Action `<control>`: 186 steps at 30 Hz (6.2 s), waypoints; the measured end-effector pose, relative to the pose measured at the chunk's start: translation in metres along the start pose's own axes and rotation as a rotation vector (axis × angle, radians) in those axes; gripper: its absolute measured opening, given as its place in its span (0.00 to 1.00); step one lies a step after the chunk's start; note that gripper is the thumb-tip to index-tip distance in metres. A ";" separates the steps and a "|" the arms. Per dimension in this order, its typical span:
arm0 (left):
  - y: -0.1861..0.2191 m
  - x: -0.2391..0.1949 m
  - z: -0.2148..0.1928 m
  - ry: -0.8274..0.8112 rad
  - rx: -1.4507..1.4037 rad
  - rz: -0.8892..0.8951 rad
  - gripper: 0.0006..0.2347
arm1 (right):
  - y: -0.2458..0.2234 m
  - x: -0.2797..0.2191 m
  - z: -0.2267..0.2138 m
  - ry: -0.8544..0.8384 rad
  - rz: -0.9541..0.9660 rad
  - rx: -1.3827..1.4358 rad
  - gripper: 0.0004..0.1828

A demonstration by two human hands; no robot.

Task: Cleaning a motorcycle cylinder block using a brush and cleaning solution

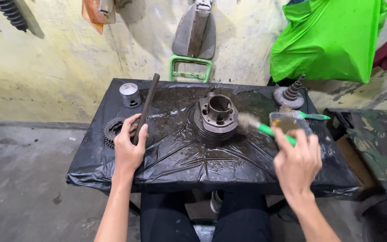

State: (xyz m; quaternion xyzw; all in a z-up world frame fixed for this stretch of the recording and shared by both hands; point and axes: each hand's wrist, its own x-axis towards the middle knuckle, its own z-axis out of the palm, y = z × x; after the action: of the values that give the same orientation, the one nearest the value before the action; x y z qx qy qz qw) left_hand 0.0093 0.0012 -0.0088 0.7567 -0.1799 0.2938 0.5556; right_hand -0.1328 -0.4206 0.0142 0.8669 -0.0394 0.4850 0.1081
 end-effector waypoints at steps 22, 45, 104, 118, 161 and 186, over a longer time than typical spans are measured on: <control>-0.006 -0.003 0.000 0.004 0.004 -0.003 0.13 | -0.023 0.015 -0.028 0.143 -0.252 0.054 0.28; 0.006 -0.002 -0.002 -0.042 0.085 -0.042 0.15 | -0.090 0.016 -0.026 0.103 -0.146 0.314 0.35; -0.003 0.001 0.000 -0.012 0.001 -0.039 0.14 | -0.140 0.185 0.030 -0.554 0.033 1.344 0.03; -0.006 0.004 -0.001 -0.001 0.006 -0.056 0.15 | -0.151 0.209 0.070 -0.473 0.042 1.292 0.02; -0.003 0.003 -0.002 0.016 -0.002 -0.032 0.14 | 0.004 0.128 0.210 0.065 0.571 1.147 0.15; -0.011 0.002 0.002 -0.009 -0.006 -0.012 0.13 | -0.038 0.069 0.054 0.308 0.557 1.201 0.05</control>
State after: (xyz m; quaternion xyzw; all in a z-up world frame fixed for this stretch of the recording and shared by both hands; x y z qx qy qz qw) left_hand 0.0175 0.0028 -0.0161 0.7573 -0.1789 0.2866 0.5589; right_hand -0.0447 -0.3938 0.0396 0.6549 0.0307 0.5504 -0.5169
